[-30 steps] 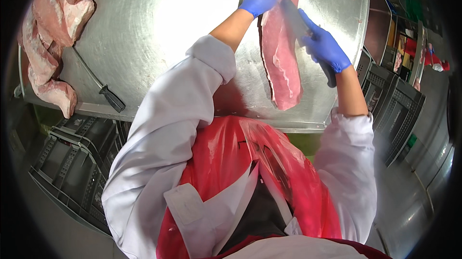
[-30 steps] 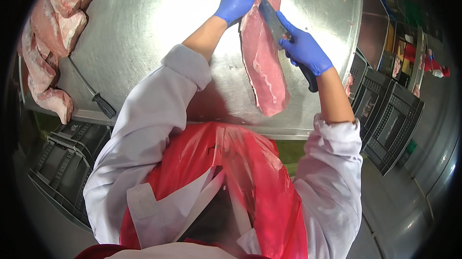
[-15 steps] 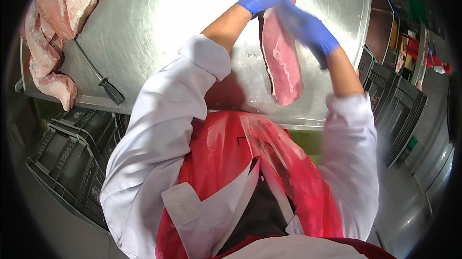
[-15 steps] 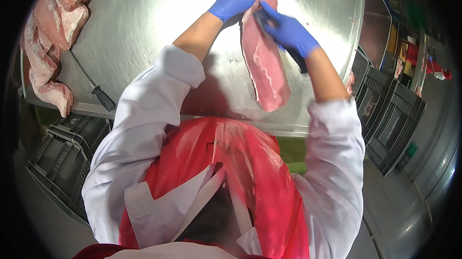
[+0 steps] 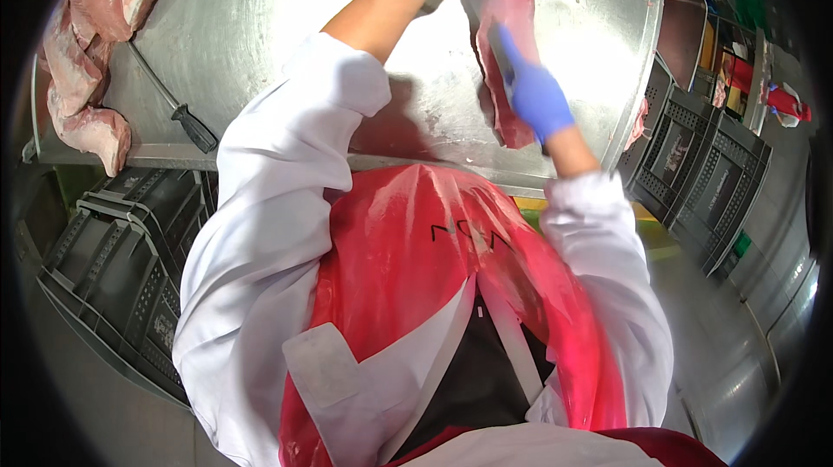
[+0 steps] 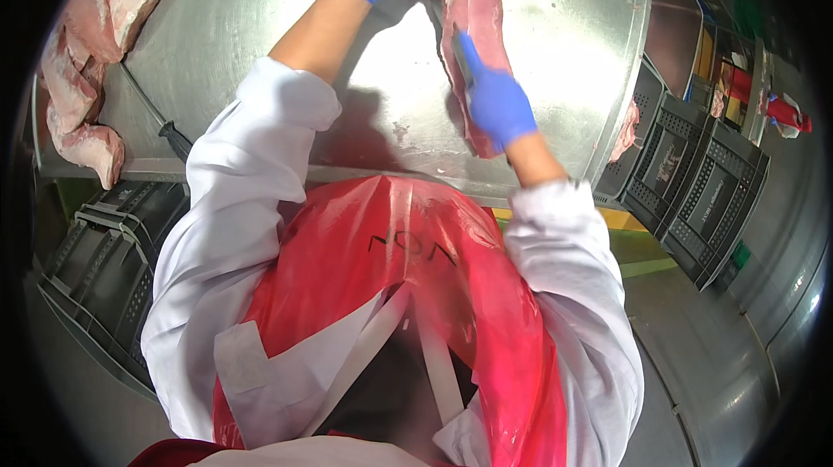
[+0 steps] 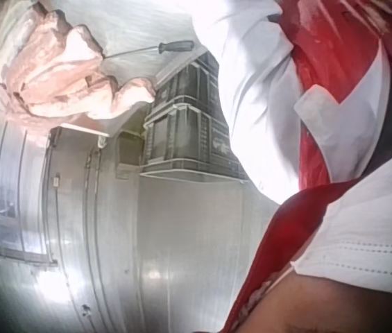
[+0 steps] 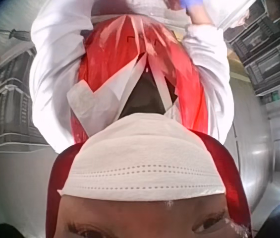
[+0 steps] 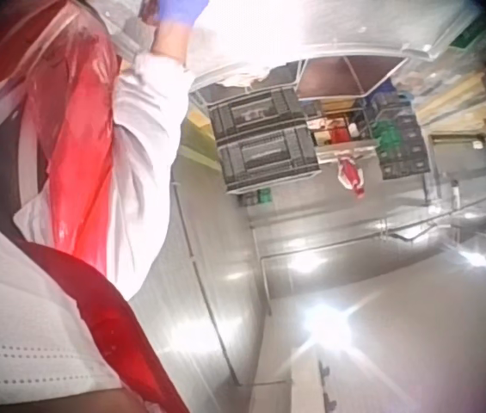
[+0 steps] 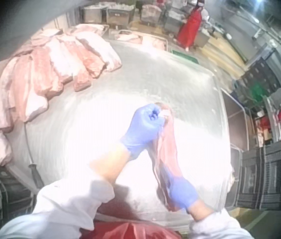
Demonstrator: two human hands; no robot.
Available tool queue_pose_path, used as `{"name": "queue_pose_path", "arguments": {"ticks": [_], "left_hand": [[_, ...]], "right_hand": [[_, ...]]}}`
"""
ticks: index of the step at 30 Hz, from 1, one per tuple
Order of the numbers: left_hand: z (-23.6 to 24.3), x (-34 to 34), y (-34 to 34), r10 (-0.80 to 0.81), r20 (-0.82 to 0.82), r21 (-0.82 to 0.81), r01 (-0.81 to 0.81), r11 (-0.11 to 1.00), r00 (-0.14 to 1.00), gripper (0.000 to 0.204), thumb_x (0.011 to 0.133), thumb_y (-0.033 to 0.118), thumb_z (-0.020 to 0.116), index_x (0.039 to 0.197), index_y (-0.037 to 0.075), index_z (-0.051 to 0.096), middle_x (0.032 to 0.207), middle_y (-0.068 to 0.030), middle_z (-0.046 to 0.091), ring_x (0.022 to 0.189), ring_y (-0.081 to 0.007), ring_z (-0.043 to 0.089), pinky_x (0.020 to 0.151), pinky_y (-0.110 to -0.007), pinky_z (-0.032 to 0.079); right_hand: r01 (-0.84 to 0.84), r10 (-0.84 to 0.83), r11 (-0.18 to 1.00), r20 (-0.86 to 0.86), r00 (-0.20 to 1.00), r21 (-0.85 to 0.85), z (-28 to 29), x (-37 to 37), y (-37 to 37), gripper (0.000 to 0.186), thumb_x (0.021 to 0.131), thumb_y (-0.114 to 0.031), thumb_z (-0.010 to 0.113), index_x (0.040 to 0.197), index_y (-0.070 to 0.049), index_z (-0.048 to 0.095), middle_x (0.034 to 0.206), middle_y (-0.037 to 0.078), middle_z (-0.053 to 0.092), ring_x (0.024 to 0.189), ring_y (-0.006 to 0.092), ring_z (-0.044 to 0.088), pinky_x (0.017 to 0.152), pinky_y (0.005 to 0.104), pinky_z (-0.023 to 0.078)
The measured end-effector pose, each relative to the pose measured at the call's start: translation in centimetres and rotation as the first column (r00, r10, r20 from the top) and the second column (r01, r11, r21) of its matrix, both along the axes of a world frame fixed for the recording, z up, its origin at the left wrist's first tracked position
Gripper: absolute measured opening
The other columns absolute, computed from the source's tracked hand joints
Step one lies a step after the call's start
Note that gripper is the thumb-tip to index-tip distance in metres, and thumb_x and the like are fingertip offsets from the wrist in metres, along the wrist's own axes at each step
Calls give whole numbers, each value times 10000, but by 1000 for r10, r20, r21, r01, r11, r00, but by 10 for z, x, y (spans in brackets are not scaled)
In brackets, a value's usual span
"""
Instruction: The person uses a knife to trim fat and connective tissue from large cuts of raw meat on a stainless steel table. The person repeatedly lifts and repositions the meat to access different surfaces, separating the trimmed fat into a nearby container while placing the cleaned meat aside.
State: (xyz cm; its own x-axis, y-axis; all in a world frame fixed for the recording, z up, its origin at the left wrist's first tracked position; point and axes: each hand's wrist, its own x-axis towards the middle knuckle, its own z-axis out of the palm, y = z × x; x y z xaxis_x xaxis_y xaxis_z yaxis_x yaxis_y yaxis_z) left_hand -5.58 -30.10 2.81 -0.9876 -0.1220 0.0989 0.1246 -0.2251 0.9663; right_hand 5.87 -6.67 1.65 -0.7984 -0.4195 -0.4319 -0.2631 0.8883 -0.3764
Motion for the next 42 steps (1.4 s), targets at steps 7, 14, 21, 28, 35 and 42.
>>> {"name": "queue_pose_path", "arguments": {"ticks": [7, 14, 21, 28, 35, 42], "left_hand": [[6, 16, -38, 111, -230, -208, -160, 965, 967, 114, 847, 81, 701, 782, 64, 608, 667, 48, 519, 632, -53, 467, 568, -246, 401], [-3, 66, -67, 216, -189, -136, -243, 960, 958, 60, 856, 60, 688, 845, 55, 630, 729, 49, 554, 668, -43, 482, 592, -229, 409], [27, 157, -81, 316, -70, -146, -323, 935, 946, 81, 885, 65, 684, 957, 86, 655, 836, 53, 608, 714, -31, 534, 611, -206, 427], [79, 283, -44, 412, -168, -97, -430, 897, 896, 174, 891, 42, 680, 1056, 80, 640, 934, 30, 649, 797, -56, 598, 686, -208, 474], [99, 297, -21, 378, -231, -209, -425, 881, 896, 113, 888, 15, 666, 982, 72, 636, 905, 39, 622, 813, -55, 584, 693, -216, 466], [78, 340, -35, 426, -249, -213, -478, 852, 870, 69, 908, 50, 674, 975, 36, 666, 863, 6, 638, 713, -56, 538, 631, -220, 433]], "right_hand": [[-54, 80, 979, -127, 989, 197, 13, 50, 1, 694, 958, -153, 522, 1575, -284, 234, 884, 235, 689, 693, 390, 681, 659, 508, 537], [-54, 59, 937, -3, 998, 345, 7, 140, 78, 848, 886, -49, 505, 1605, -297, 130, 881, 233, 684, 719, 425, 675, 643, 537, 532], [-58, 53, 950, 26, 998, 307, 10, 224, 168, 857, 882, -34, 519, 1604, -300, 141, 807, 246, 668, 674, 434, 653, 631, 549, 520], [-214, 243, 963, -189, 951, 161, 11, 245, 245, 800, 906, -42, 564, 1595, -262, 223, 757, 217, 636, 612, 412, 624, 577, 521, 492], [-156, 120, 985, -351, 929, -75, -19, 143, 130, 757, 893, -49, 534, 1573, -257, 274, 898, 239, 681, 733, 441, 655, 691, 532, 519], [-211, 254, 942, -141, 957, 259, -9, 207, 203, 894, 846, -16, 530, 1602, -303, 149, 928, 243, 691, 771, 419, 682, 711, 534, 536]]}}
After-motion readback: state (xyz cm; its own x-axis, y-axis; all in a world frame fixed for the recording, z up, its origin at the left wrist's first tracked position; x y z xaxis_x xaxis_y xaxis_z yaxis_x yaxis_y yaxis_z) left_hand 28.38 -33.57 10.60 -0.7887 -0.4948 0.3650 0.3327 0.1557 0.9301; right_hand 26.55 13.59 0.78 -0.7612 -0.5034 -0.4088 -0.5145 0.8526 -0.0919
